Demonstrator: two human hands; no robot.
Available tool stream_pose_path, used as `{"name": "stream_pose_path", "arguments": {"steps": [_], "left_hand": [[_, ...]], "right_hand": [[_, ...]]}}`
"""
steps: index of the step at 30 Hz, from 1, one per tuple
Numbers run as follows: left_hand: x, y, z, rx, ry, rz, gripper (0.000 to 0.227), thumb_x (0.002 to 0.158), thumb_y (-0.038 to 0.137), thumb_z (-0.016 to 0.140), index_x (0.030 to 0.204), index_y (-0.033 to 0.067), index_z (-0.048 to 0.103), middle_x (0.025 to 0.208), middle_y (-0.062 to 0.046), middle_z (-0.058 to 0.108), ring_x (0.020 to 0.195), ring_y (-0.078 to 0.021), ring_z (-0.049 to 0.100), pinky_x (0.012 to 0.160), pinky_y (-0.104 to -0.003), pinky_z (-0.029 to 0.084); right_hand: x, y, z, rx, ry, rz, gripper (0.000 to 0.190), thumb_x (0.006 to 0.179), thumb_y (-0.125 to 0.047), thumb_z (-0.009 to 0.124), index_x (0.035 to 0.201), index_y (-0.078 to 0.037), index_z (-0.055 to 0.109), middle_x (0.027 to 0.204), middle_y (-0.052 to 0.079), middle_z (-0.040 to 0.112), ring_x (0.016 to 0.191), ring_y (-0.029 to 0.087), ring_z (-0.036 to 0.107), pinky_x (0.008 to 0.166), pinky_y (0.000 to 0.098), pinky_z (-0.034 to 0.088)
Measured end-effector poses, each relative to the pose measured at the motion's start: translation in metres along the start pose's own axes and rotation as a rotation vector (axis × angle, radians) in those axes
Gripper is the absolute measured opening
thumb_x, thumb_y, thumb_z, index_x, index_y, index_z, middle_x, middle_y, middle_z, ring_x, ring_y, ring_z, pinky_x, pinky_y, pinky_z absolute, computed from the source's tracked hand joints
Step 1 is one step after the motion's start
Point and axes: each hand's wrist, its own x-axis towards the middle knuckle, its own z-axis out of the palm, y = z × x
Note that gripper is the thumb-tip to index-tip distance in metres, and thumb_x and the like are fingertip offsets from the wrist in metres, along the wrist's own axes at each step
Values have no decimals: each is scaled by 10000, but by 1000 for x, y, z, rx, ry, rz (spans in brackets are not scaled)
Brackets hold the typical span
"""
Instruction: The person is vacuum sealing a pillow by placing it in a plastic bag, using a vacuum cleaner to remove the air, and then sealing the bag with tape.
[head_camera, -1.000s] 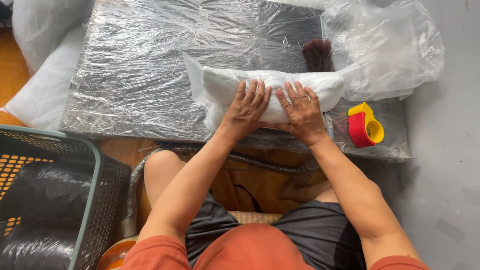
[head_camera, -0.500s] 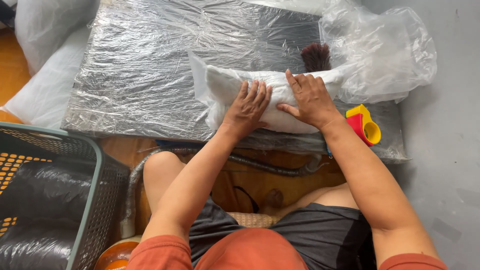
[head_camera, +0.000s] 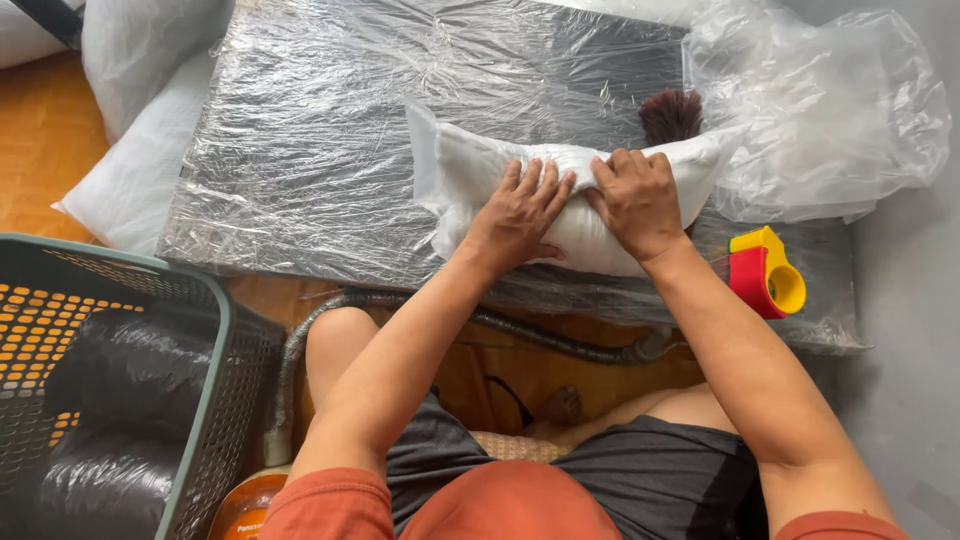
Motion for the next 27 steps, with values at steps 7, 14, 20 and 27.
{"name": "stream_pose_path", "arguments": {"steps": [7, 14, 20, 27], "left_hand": [[5, -8, 13, 3, 139, 26, 1097, 641, 718, 830, 1467, 73, 505, 1385, -235, 576, 1294, -440, 544, 1123, -605, 309], [4, -10, 19, -49, 146, 31, 1063, 644, 700, 831, 1454, 80, 531, 1385, -230, 587, 1302, -443, 545, 1126, -605, 321], [-1, 0, 7, 8, 81, 24, 1142, 674, 696, 822, 1520, 46, 413, 1402, -234, 583, 1316, -414, 537, 1146, -564, 295], [6, 3, 8, 174, -68, 55, 1208, 653, 806, 729, 1496, -6, 430, 1338, -227, 563, 1277, -411, 500, 1119, -594, 286]], "right_hand": [[-8, -14, -57, 180, -143, -38, 1133, 769, -859, 563, 1401, 81, 586, 1307, 259, 611, 1281, 379, 556, 1126, 488, 345], [-21, -21, -36, 141, -169, -9, 1275, 639, -835, 680, 1477, 104, 474, 1441, 303, 533, 1398, 431, 454, 1212, 532, 256], [-37, -24, -20, 153, 12, -52, 1117, 720, -752, 733, 1451, 69, 535, 1378, 265, 595, 1316, 428, 528, 1150, 536, 338], [-42, -28, -29, 123, 36, -59, 1094, 637, -659, 827, 1433, 46, 569, 1393, 239, 603, 1348, 418, 503, 1156, 532, 334]]}}
